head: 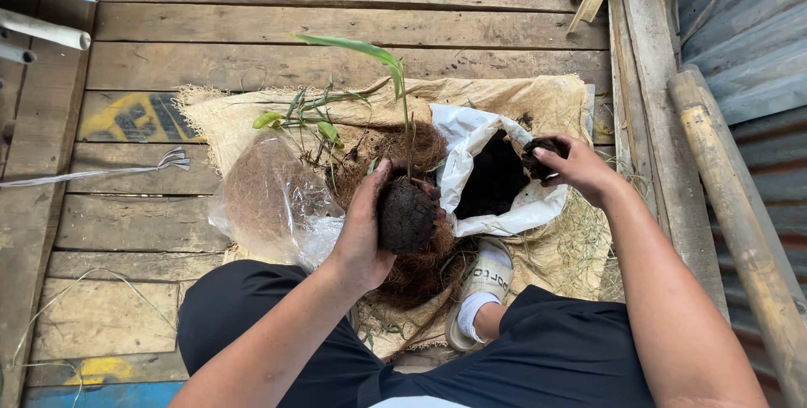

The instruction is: The person sits on a wooden floor and packs soil around the roots of a small plant. They repeatedly add soil from a white bag and press it into a root ball held in their hands.

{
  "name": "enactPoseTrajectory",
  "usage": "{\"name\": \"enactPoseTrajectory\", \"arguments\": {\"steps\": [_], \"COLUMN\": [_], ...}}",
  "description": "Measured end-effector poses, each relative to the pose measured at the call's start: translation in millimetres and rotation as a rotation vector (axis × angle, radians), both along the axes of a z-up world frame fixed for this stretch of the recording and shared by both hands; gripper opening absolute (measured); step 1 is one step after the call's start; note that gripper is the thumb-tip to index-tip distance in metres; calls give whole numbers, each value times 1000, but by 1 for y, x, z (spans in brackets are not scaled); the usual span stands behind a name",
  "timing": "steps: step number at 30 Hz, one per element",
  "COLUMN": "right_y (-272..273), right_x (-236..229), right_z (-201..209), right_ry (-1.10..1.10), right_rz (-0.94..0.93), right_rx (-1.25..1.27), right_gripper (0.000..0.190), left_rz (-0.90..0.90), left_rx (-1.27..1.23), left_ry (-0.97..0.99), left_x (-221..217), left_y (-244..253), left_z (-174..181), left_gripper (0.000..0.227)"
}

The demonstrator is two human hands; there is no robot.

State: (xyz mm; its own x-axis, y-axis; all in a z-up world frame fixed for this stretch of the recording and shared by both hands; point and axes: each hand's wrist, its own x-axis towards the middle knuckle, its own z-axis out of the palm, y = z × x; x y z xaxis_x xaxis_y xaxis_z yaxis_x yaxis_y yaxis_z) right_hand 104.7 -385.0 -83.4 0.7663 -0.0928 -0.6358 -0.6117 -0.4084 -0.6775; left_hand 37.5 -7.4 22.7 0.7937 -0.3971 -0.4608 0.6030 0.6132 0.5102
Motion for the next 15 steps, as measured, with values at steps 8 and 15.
{"name": "enactPoseTrajectory", "arguments": {"steps": [8,15], "right_y": [-4,5], "right_x": [-3,-3], "right_z": [-12,-2], "right_ry": [-62,118], "right_rz": [144,-38], "right_rx": [-75,-43], "right_gripper": [39,49], "left_rz": [-4,-31], "left_rx": [21,70], "left_ry": [0,23], "left_x": [0,1], "left_y": [-2,-2], "left_z": [0,0], "left_gripper": [43,53]}}
